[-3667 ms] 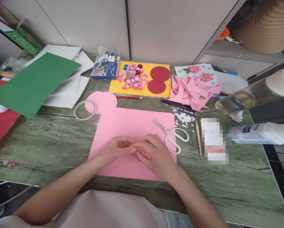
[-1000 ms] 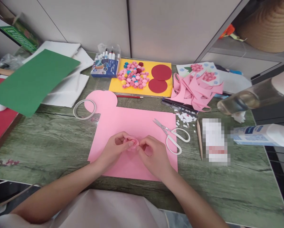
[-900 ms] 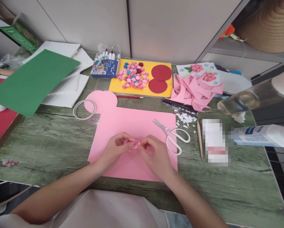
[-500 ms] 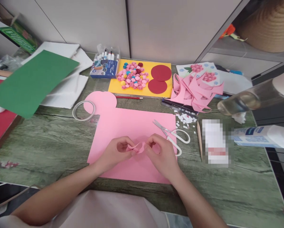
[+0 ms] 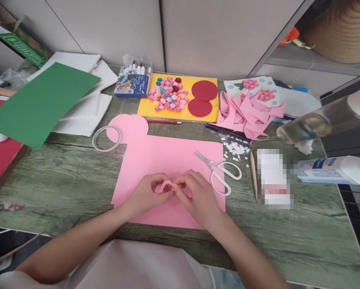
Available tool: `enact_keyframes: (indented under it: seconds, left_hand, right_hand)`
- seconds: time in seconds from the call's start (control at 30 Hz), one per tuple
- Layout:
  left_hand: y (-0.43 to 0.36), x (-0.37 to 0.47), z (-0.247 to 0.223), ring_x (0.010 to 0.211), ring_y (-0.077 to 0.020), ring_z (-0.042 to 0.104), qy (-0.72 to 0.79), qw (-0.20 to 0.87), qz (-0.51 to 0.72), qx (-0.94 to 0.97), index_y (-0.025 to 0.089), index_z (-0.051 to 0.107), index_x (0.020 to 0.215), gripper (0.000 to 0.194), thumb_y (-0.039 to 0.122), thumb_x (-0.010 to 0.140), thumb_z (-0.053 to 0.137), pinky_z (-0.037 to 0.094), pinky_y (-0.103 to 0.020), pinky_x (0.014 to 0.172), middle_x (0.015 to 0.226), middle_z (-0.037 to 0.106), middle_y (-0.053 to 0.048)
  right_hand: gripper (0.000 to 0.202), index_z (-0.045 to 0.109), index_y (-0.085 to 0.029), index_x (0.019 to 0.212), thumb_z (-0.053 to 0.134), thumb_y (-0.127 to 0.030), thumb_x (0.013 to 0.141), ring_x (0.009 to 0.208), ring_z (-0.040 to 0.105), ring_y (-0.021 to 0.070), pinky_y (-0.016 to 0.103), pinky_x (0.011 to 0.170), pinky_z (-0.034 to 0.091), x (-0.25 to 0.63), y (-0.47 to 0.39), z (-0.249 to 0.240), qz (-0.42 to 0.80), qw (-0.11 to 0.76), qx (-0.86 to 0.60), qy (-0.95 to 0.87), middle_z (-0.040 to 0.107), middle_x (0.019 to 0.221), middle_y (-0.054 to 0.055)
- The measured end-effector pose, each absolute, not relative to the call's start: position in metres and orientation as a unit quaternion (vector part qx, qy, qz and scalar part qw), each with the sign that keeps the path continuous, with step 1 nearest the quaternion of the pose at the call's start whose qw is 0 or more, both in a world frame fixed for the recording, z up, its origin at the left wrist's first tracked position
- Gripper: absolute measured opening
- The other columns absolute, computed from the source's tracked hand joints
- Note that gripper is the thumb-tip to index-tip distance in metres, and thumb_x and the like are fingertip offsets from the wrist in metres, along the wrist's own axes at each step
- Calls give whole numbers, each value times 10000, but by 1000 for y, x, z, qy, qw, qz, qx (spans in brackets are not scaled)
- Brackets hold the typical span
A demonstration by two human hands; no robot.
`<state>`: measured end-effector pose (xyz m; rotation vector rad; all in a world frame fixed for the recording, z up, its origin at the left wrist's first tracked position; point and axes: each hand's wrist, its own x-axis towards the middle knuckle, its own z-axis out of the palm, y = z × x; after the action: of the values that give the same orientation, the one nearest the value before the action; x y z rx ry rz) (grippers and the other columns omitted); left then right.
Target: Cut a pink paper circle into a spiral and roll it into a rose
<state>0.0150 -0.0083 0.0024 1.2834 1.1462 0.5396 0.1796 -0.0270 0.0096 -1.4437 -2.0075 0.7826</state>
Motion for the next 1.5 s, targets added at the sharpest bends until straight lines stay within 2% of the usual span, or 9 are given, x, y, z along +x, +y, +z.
enact_keyframes:
  seconds: [0.37, 0.6, 0.8, 0.93, 1.03, 1.13, 1.23, 1.37, 1.5]
  left_hand:
    - [-12, 14, -1, 615, -95, 450, 478, 638, 247, 551, 164, 597, 708, 61, 145, 661, 564, 362, -213, 579, 629, 518, 31]
    - [-11, 15, 0, 629, -95, 474, 473, 658, 257, 527, 149, 609, 701, 85, 114, 633, 571, 381, -222, 604, 662, 574, 19]
    - [-7, 10, -2, 514, -67, 434, 436, 772, 279, 369, 140, 620, 718, 101, 220, 667, 655, 314, -201, 475, 592, 543, 30]
    - [-3, 8, -3, 618, -82, 504, 397, 816, 306, 288, 135, 648, 720, 101, 219, 677, 681, 362, -216, 580, 676, 597, -2]
    - [-1, 8, -4, 559, -68, 462, 379, 842, 298, 241, 133, 654, 709, 109, 239, 693, 675, 349, -221, 571, 637, 569, 5]
    - [1, 8, -6, 527, -71, 434, 380, 842, 328, 198, 145, 649, 691, 114, 256, 706, 664, 369, -236, 599, 559, 517, 25]
    - [3, 7, -6, 619, -93, 505, 377, 830, 381, 156, 156, 649, 700, 85, 239, 714, 658, 406, -249, 696, 604, 547, 14]
    - [2, 8, -4, 709, -105, 542, 363, 834, 396, 126, 143, 635, 681, 96, 219, 740, 638, 418, -239, 733, 693, 593, -9]
    - [-2, 9, -3, 695, -109, 550, 352, 839, 402, 101, 144, 638, 724, 93, 227, 702, 672, 417, -228, 668, 728, 617, -12]
  right_hand:
    - [200, 596, -202, 819, 429, -244, 921, 706, 565, 176, 305, 637, 429, 180, -25, 12, 251, 205, -476, -818, 619, 741, 42]
    - [261, 634, -203, 829, 400, -262, 931, 701, 552, 173, 304, 642, 427, 180, -26, 12, 280, 212, -465, -813, 605, 743, 45]
    - [286, 590, -264, 1147, 406, -265, 928, 749, 504, 148, 277, 664, 443, 186, -27, 17, 378, 233, -471, -762, 478, 805, 27]
    - [356, 496, -307, 1267, 369, -325, 935, 823, 481, 164, 308, 740, 451, 186, -26, 17, 428, 236, -463, -740, 443, 859, 33]
    - [394, 430, -291, 1308, 389, -356, 921, 893, 488, 179, 344, 814, 441, 181, -27, 13, 457, 269, -464, -709, 475, 938, 47]
    - [314, 479, -234, 1176, 462, -353, 886, 781, 515, 158, 307, 716, 454, 175, -29, 7, 477, 337, -525, -619, 508, 879, 27]
    - [146, 525, -204, 927, 491, -334, 872, 539, 466, 110, 234, 515, 393, 169, -31, 4, 573, 303, -553, -524, 475, 629, -42]
    - [252, 548, -178, 999, 457, -382, 883, 424, 468, 84, 212, 436, 359, 161, -32, 2, 774, 228, -427, -407, 505, 560, -53]
    - [228, 568, -170, 910, 526, -387, 854, 386, 445, 54, 190, 405, 298, 155, -33, -4, 830, 276, -377, -305, 519, 547, -55]
